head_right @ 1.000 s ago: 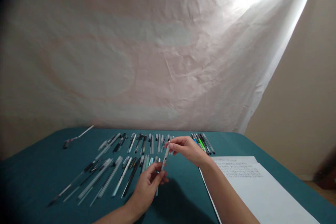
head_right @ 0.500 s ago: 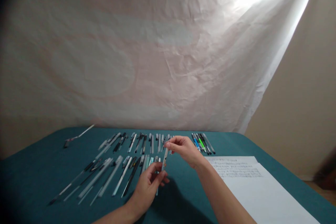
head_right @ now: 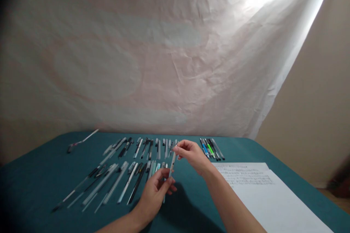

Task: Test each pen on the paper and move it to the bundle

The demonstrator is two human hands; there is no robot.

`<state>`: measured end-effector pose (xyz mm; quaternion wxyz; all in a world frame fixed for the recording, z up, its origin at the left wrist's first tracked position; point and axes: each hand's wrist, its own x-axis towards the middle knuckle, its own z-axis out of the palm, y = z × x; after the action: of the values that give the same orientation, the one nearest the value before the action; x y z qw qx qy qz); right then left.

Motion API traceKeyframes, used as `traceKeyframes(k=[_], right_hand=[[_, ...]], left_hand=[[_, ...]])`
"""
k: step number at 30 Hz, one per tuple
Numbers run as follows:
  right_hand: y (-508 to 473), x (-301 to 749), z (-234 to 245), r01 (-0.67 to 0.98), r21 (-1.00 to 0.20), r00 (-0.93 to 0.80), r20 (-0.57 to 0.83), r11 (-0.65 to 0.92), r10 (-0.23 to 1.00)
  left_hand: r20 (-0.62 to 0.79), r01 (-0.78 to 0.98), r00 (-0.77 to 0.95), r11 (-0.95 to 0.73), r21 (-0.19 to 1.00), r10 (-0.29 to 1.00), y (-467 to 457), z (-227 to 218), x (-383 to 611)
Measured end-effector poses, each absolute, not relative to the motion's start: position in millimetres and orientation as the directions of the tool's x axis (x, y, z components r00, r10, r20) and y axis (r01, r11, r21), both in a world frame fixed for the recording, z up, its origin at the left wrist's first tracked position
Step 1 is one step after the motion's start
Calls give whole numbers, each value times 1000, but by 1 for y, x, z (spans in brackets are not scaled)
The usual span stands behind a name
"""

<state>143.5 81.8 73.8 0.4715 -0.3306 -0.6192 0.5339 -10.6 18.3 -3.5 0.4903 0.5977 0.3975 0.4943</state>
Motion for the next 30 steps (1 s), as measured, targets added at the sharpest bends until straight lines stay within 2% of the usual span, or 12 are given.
traceKeyframes(k=[3,5,9,11,16,23,27,30], right_hand=[[80,144,75,-136,-983,-409,173,127,896],[81,144,74,-129,-983,-429,173,129,887],[83,142,71,-77,-973,-341,229,216,912],[83,141,70,-96,-973,-312,229,209,922],[80,141,73,-158,-982,-428,167,108,888],[83,140,70,-65,-974,-316,225,215,922],[81,141,72,-99,-982,-367,186,161,911],[80,140,74,-64,-980,-375,197,187,906]], left_hand=[[207,-12,201,-209,978,957,19,-4,-11],[208,-8,202,-211,977,957,19,-4,-11],[198,-7,199,-200,980,960,19,-4,-11],[192,-12,200,-193,981,961,19,-4,-11],[193,-14,186,-194,981,963,19,-3,-10],[183,-31,197,-180,983,963,18,-4,-10],[169,-37,183,-165,986,968,18,-1,-10],[167,-24,183,-165,986,969,18,-1,-10]])
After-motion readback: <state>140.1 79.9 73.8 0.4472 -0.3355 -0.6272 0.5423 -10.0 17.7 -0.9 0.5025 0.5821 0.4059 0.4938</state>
